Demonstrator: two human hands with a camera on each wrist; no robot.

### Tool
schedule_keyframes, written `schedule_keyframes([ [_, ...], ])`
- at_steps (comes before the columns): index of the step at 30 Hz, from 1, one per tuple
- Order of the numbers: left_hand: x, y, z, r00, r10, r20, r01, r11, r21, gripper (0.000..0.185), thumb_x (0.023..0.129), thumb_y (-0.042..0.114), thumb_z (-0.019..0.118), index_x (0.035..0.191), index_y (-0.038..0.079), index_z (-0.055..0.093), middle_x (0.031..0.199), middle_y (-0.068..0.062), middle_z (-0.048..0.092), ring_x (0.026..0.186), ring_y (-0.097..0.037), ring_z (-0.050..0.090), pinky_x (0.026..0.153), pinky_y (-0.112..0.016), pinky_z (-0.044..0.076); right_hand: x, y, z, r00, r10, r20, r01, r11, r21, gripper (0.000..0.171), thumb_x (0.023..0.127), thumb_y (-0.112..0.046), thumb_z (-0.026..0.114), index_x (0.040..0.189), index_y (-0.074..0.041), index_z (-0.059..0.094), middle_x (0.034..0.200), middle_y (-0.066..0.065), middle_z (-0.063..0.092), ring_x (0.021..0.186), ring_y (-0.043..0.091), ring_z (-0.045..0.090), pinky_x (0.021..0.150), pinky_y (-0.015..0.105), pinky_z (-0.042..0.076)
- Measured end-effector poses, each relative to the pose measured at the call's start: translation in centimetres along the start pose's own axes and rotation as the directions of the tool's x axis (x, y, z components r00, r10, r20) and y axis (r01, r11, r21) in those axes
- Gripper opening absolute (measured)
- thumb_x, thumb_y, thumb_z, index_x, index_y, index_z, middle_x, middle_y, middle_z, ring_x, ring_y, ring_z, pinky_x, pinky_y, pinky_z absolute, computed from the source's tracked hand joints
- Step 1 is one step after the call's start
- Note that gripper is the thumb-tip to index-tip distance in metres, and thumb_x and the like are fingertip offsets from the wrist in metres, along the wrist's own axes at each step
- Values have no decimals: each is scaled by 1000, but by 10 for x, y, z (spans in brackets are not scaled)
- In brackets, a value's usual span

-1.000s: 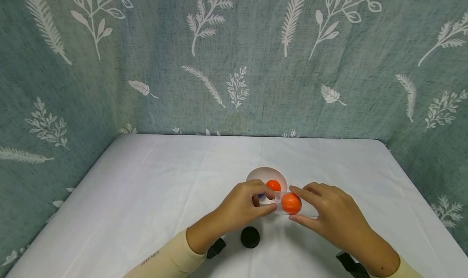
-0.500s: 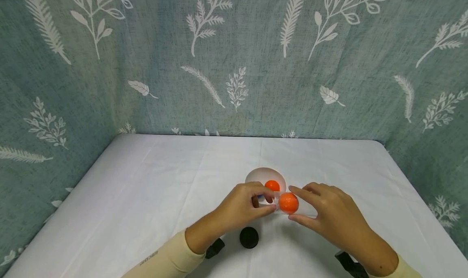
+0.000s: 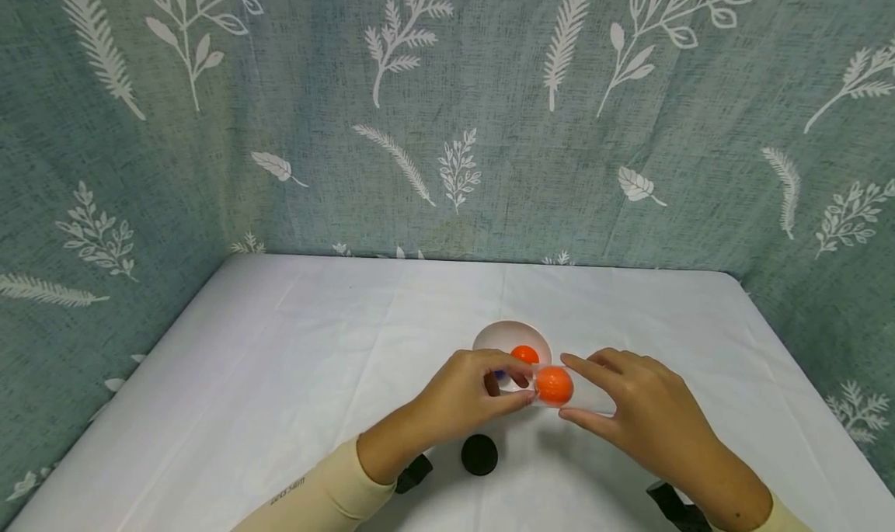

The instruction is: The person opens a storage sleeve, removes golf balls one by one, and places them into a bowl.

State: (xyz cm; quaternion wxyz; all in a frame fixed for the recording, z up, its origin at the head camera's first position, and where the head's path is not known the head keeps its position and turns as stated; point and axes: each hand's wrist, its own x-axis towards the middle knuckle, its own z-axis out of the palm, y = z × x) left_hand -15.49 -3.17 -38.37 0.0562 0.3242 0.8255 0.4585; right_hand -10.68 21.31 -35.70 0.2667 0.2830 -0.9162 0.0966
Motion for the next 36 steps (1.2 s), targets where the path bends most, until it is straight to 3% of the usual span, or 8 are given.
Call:
schedule_keyframes([
  [11, -1, -2, 0, 1000, -4, 7, 5, 999, -44, 28, 90, 33, 76, 116, 22, 72, 100, 10, 72, 67, -7, 61, 64, -20, 55, 0, 2, 0, 1000, -5, -22, 5, 1000, -4, 59, 68, -51, 86, 116, -20, 75, 89, -2, 70, 72, 15, 65, 61, 34, 55],
  [17, 0, -3, 0, 1000, 10, 6, -9, 998, -63, 31, 91, 33, 75, 119, 21, 69, 105, 9, 74, 76, -7, 66, 69, -20, 57, 0, 4, 0, 999, -9, -33, 9, 1000, -1, 64, 86, -72, 57, 116, -18, 75, 89, -2, 69, 70, 14, 64, 60, 33, 54],
  [22, 1, -4, 1, 1000, 1, 2, -1, 997, -79, 31, 91, 32, 75, 119, 20, 68, 106, 9, 75, 81, -8, 67, 72, -20, 57, 1, 4, -1, 1000, -5, -29, 5, 1000, -3, 58, 73, -56, 82, 116, -18, 75, 89, -2, 69, 70, 13, 63, 60, 33, 54],
  [24, 1, -4, 0, 1000, -3, 5, 3, 996, -90, 32, 91, 32, 75, 119, 20, 68, 106, 9, 75, 79, -8, 68, 71, -21, 57, 1, 4, -1, 1000, -2, -26, 2, 1000, -5, 59, 71, -54, 84, 117, -19, 74, 89, -3, 69, 70, 13, 63, 59, 32, 53],
  [29, 0, -4, 0, 1000, 4, 7, -3, 994, -108, 34, 91, 33, 74, 122, 20, 66, 107, 8, 74, 76, -8, 69, 70, -22, 58, 1, 4, -2, 1000, 2, -24, -2, 1000, -5, 63, 85, -72, 59, 117, -19, 74, 89, -3, 69, 69, 11, 61, 58, 31, 53],
  [31, 0, -4, -1, 1000, 4, 10, -2, 994, -114, 36, 91, 34, 74, 123, 20, 66, 108, 8, 74, 76, -8, 69, 71, -22, 58, 1, 5, -3, 1000, 2, -22, -2, 1000, -5, 62, 84, -70, 64, 118, -19, 74, 89, -3, 69, 69, 11, 61, 58, 31, 52],
  [36, 0, -4, -1, 999, -31, 44, 38, 988, -153, 39, 92, 33, 74, 127, 19, 65, 111, 5, 75, 73, -6, 69, 71, -23, 58, 1, 4, -3, 1000, 1, -20, -1, 1000, -9, 60, 69, -51, 86, 119, -19, 74, 90, -3, 69, 69, 12, 62, 58, 31, 53],
])
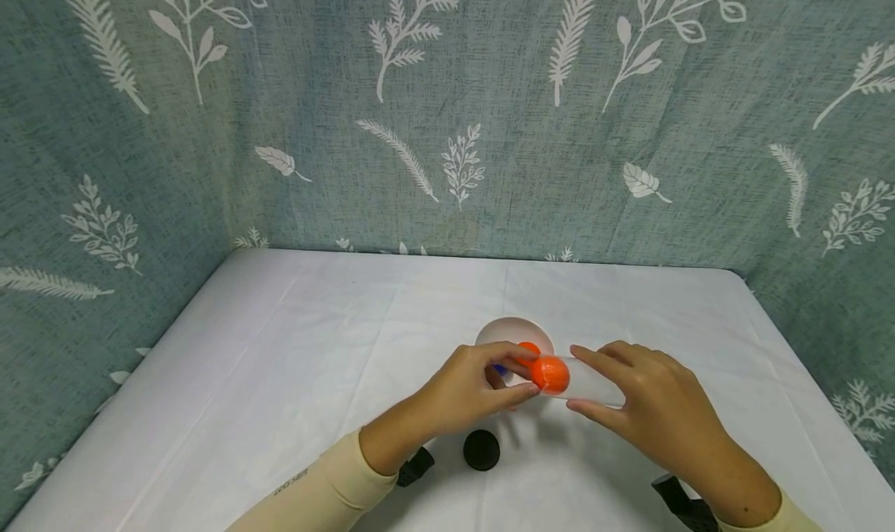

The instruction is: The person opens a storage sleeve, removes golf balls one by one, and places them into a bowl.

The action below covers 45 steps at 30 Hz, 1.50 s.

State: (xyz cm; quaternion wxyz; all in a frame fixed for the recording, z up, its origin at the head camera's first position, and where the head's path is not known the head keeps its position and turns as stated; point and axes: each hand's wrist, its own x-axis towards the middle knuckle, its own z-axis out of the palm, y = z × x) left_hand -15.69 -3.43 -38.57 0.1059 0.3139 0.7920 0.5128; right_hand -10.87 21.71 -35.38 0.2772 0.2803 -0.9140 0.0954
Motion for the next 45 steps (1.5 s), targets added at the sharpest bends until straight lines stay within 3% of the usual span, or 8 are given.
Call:
schedule_keyframes([
  [8, 0, 1, 0, 999, -46, 23, 47, 998, -52, 44, 91, 30, 76, 131, 18, 63, 109, -2, 76, 71, -7, 71, 71, -23, 58, 0, 0, 0, 1000, 0, 1, 0, 1000, -1, 63, 63, -43, 91, 119, -20, 74, 89, -3, 69, 69, 12, 61, 57, 30, 52],
  [11, -1, 1, 0, 998, -50, 28, 52, 997, -58, 46, 90, 30, 76, 132, 18, 62, 109, -1, 76, 71, -9, 71, 71, -23, 58, -1, 0, 0, 1000, -3, -3, 3, 1000, 6, 59, 71, -54, 84, 118, -20, 74, 89, -4, 69, 68, 11, 61, 57, 30, 52],
  [18, -1, 2, 0, 998, -52, 25, 54, 997, -50, 49, 88, 29, 78, 132, 17, 63, 108, 0, 76, 71, -7, 70, 71, -23, 58, -2, 0, 1, 1000, -19, -14, 19, 1000, 15, 59, 68, -49, 86, 118, -20, 74, 89, -3, 68, 68, 11, 61, 57, 30, 52],
  [20, -1, 1, 0, 998, -53, 24, 54, 997, -48, 49, 88, 30, 79, 132, 17, 63, 108, -1, 76, 71, -7, 70, 71, -22, 58, -2, 0, 1, 1000, -19, -12, 19, 1000, 14, 57, 72, -54, 83, 118, -20, 74, 89, -4, 69, 68, 11, 61, 58, 31, 52],
  [28, 0, -2, 0, 999, -31, 12, 31, 999, -4, 48, 87, 30, 80, 130, 17, 64, 106, 2, 76, 74, -5, 68, 72, -22, 58, -1, -1, 1, 1000, -5, 10, 5, 1000, 4, 63, 62, -43, 91, 119, -21, 74, 90, -3, 69, 70, 12, 62, 59, 32, 53],
  [37, 0, -2, -1, 1000, -23, -4, 23, 1000, 21, 46, 87, 30, 80, 129, 18, 65, 105, 4, 76, 73, -5, 67, 71, -22, 57, -2, 0, 2, 1000, -12, 1, 12, 1000, 20, 57, 78, -60, 77, 119, -21, 73, 90, -4, 68, 68, 10, 60, 57, 30, 51],
  [41, 0, -1, -3, 1000, -10, -29, 11, 999, 50, 45, 86, 30, 80, 127, 18, 66, 102, 6, 75, 75, -7, 66, 72, -23, 57, -1, 1, 2, 1000, -9, -2, 9, 1000, 25, 58, 68, -47, 87, 118, -20, 74, 90, -3, 68, 69, 11, 61, 57, 30, 52],
  [45, 1, -1, -7, 998, -7, -65, 13, 997, 83, 42, 86, 30, 81, 124, 19, 68, 100, 6, 74, 73, -8, 64, 69, -23, 56, 0, 4, 1, 1000, 5, -8, -4, 999, 35, 58, 69, -46, 87, 118, -18, 74, 90, -2, 69, 70, 13, 63, 57, 32, 53],
])
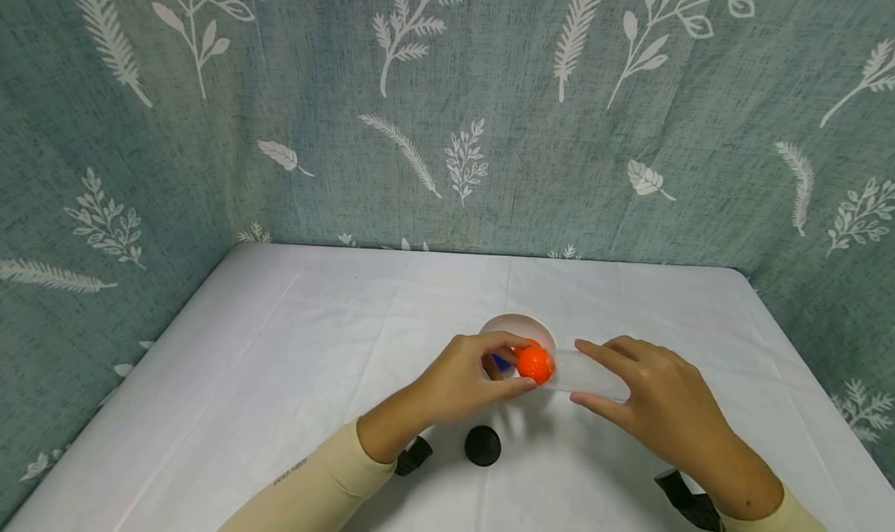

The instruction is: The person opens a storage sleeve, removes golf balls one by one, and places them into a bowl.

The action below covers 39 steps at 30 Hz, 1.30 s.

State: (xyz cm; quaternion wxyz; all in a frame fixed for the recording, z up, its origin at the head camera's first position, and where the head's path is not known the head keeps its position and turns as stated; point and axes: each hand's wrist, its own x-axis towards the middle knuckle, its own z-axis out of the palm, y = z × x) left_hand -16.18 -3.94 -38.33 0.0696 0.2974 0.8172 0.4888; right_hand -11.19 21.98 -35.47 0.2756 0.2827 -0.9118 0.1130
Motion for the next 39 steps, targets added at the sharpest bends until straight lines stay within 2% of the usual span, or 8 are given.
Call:
schedule_keyframes([
  [4, 1, -1, -3, 1000, -25, -12, 25, 1000, 15, 41, 86, 30, 81, 123, 20, 68, 99, 6, 74, 68, -8, 62, 65, -24, 56, 1, 2, -1, 1000, 20, 4, -20, 1000, 9, 57, 72, -49, 85, 118, -19, 74, 91, -2, 70, 70, 13, 63, 56, 32, 52],
  [10, 2, -4, -6, 997, -71, -27, 72, 995, 68, 42, 86, 29, 81, 124, 20, 67, 99, 5, 73, 62, -7, 61, 59, -23, 54, 1, 2, -1, 998, 47, 31, -48, 999, 5, 58, 69, -45, 88, 119, -19, 74, 91, -1, 70, 71, 12, 63, 57, 31, 52],
  [14, 4, -8, -5, 996, -74, -43, 79, 988, 132, 42, 86, 30, 80, 124, 19, 67, 99, 4, 73, 58, -6, 57, 55, -21, 50, 2, 2, 0, 997, 62, 51, -62, 998, -5, 61, 66, -42, 90, 120, -19, 73, 91, 0, 71, 71, 13, 64, 58, 32, 54],
  [20, 5, -14, -3, 997, -61, -43, 69, 977, 200, 42, 86, 31, 80, 123, 18, 67, 97, 5, 73, 56, -3, 53, 53, -19, 47, 2, 5, 2, 998, 53, 33, -53, 999, 1, 61, 65, -39, 91, 120, -18, 73, 91, 1, 72, 71, 15, 65, 58, 34, 54],
  [25, 5, -16, -1, 998, -50, -30, 56, 968, 243, 42, 85, 32, 80, 122, 18, 68, 97, 7, 73, 60, -4, 53, 57, -19, 47, 1, 7, 4, 999, 47, 21, -47, 999, 17, 58, 67, -40, 90, 119, -18, 74, 92, 1, 71, 72, 14, 65, 58, 34, 54],
  [32, 5, -16, 1, 998, -67, -5, 66, 954, 294, 41, 86, 33, 79, 123, 19, 67, 102, 10, 72, 87, -7, 64, 77, -21, 50, 2, 6, 4, 997, 66, 41, -66, 998, 18, 59, 66, -38, 91, 119, -17, 74, 91, 1, 71, 72, 15, 65, 58, 34, 54],
  [39, 6, -16, 2, 996, -87, -4, 83, 935, 346, 41, 86, 36, 78, 123, 21, 67, 100, 12, 72, 89, -4, 64, 80, -23, 50, 2, 6, 5, 996, 77, 51, -78, 997, 14, 59, 66, -39, 91, 119, -17, 74, 92, 2, 72, 73, 16, 66, 59, 36, 55],
])
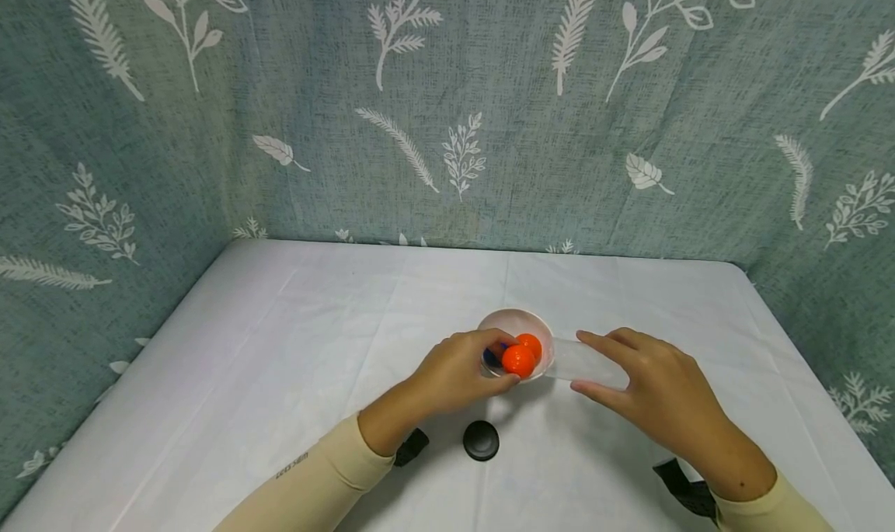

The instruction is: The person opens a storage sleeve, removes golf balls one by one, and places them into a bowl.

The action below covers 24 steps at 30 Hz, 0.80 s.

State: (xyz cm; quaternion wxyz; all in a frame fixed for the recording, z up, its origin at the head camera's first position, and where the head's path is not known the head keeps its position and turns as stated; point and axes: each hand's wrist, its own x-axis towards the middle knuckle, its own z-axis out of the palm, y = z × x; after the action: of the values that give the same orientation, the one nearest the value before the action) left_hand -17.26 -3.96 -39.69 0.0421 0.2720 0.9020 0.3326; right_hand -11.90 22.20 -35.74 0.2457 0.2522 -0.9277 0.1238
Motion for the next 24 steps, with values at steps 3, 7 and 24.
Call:
schedule_keyframes([
  [3, 1, 0, 0, 1000, 1, -6, -1, 999, 37, 40, 85, 37, 78, 121, 21, 68, 100, 12, 71, 89, -5, 64, 79, -24, 51, 0, 0, 0, 1000, 2, 2, -2, 1000, 1, 59, 67, -39, 90, 119, -17, 74, 91, 2, 72, 73, 16, 67, 59, 36, 55],
  [7, 4, 1, 0, 1000, -3, -13, 4, 996, 85, 35, 84, 39, 78, 114, 22, 70, 95, 14, 70, 88, -6, 65, 77, -24, 50, -1, 0, 0, 1000, 7, 9, -7, 1000, 1, 58, 67, -40, 90, 119, -17, 74, 91, 1, 71, 72, 15, 66, 58, 34, 54],
  [24, 21, 8, -18, 993, -74, 96, 55, 981, 187, 36, 82, 42, 81, 108, 18, 72, 92, 8, 70, 79, -6, 58, 68, -26, 48, -1, 0, 0, 998, 31, 47, -31, 1000, -7, 60, 69, -44, 89, 120, -18, 73, 92, 1, 70, 71, 14, 64, 57, 31, 53],
])
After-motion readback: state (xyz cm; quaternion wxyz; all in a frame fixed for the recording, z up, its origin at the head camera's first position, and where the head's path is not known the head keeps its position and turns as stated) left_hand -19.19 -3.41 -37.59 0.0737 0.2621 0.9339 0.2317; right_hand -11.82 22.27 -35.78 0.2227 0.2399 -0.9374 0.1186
